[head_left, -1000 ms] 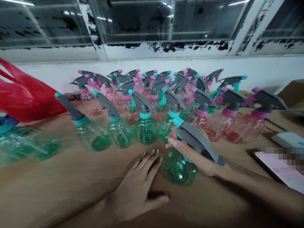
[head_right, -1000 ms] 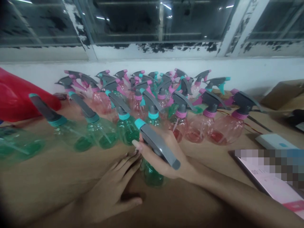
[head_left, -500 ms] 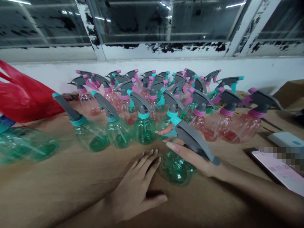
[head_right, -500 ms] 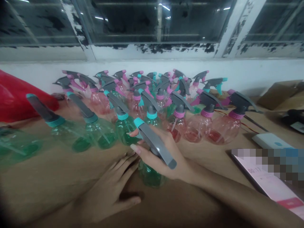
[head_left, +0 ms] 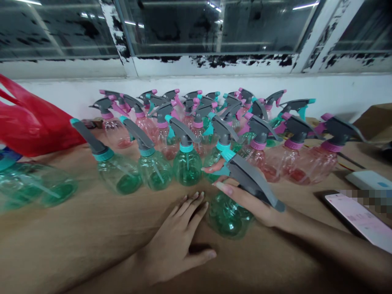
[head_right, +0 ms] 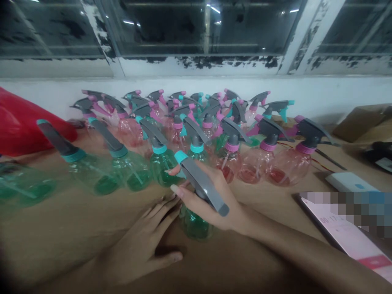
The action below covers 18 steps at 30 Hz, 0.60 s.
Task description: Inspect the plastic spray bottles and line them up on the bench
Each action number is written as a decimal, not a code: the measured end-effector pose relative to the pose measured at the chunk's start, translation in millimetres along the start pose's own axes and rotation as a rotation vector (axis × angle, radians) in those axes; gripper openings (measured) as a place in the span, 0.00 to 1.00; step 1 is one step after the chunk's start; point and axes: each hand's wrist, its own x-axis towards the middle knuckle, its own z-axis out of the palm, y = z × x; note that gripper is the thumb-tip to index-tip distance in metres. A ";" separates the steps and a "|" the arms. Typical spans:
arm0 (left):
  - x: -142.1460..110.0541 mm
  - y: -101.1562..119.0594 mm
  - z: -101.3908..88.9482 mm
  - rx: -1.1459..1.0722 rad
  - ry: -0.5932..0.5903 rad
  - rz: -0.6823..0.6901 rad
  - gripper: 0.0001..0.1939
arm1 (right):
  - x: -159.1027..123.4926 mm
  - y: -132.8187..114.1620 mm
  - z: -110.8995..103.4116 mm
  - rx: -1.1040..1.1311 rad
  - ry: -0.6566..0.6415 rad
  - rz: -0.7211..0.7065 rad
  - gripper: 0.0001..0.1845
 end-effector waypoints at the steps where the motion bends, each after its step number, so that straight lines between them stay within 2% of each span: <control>1: 0.1 0.2 -0.4 -0.006 0.000 -0.001 0.40 | 0.1 -0.5 -0.1 0.000 0.001 -0.002 0.09; 18: -0.1 0.0 1.4 0.024 -0.005 0.002 0.41 | 0.5 4.8 1.6 -0.031 -0.002 -0.001 0.11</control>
